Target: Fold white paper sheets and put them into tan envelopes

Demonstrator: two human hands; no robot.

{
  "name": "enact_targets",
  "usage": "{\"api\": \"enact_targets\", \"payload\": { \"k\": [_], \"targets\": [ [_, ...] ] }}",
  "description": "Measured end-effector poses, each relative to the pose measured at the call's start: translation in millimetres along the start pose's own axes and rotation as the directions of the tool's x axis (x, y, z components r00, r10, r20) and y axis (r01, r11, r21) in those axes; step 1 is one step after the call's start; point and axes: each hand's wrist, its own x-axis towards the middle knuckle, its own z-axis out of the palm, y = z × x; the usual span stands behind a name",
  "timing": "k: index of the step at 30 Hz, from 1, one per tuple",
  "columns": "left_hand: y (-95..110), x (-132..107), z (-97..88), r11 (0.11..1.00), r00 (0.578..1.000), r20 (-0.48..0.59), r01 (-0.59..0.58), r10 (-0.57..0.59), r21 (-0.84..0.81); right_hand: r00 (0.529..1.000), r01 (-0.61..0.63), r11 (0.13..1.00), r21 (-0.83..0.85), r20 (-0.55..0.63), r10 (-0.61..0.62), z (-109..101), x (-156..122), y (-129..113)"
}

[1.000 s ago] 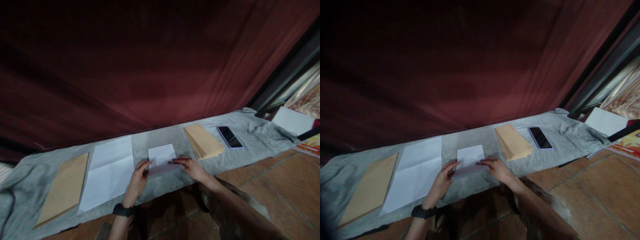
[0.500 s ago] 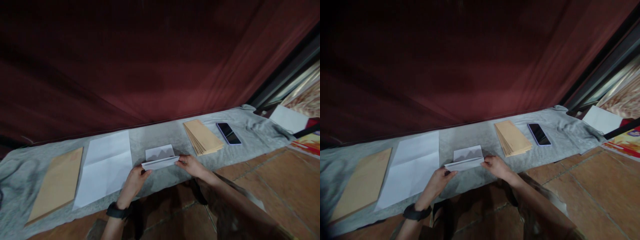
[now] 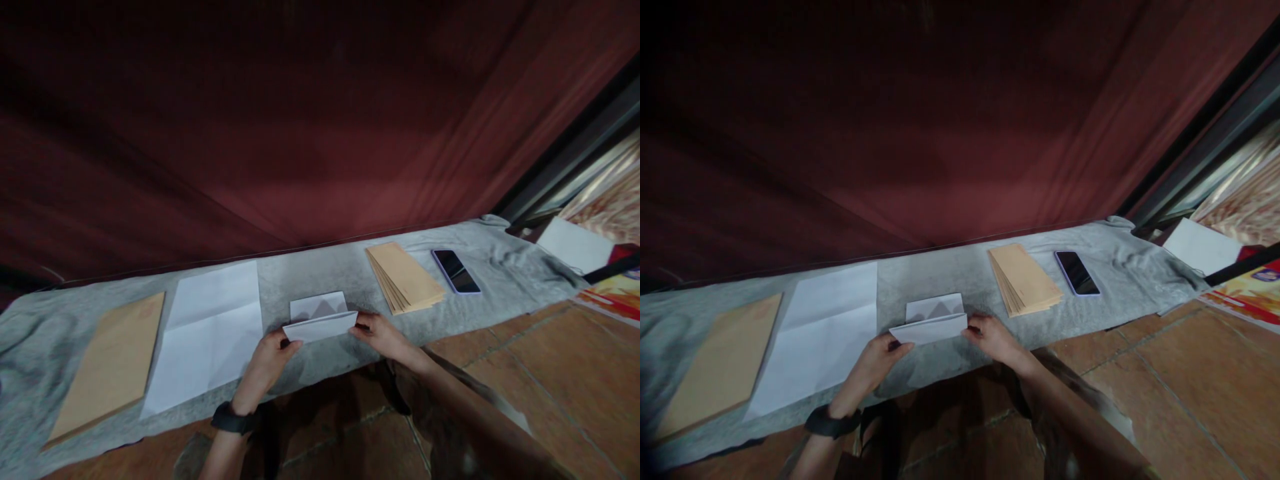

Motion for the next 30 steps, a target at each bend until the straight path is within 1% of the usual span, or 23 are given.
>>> {"api": "enact_targets", "payload": {
  "k": [4,8,13,18,25,28,30],
  "targets": [
    [3.8,0.6,-1.5,0.998,0.998,0.024,0.053,-0.052,-0.023,0.999,-0.032,0.999,0.013,-0.012,0.032,0.6,1.0,0.3],
    [5.4,2.1,-2.6,0.995,0.999,0.035,0.044,-0.042,-0.087,0.995,-0.088,0.996,-0.007,-0.049,0.088,1.9,2.2,-0.6],
    [2.9,5.6,1.4,0.997,0.999,-0.019,0.038,-0.039,-0.067,0.988,-0.130,0.991,-0.025,-0.086,0.128,6.9,5.1,-3.0],
    [3.1,8.3,6.2,0.998,0.994,-0.092,0.068,-0.067,0.013,0.969,-0.221,0.972,-0.073,-0.131,0.211,13.2,7.2,-4.6],
    [10.5,10.2,9.8,0.972,0.981,-0.140,0.157,-0.134,0.172,0.940,-0.324,0.934,-0.152,-0.162,0.300,17.0,8.3,-16.7],
    [12.7,10.1,10.7,0.950,0.973,-0.162,0.198,-0.162,0.240,0.933,-0.347,0.919,-0.189,-0.166,0.319,17.3,9.3,-21.5],
    [14.2,9.6,11.0,0.943,0.973,-0.166,0.200,-0.159,0.265,0.933,-0.350,0.914,-0.204,-0.161,0.321,17.1,9.8,-23.4]
  ]
}}
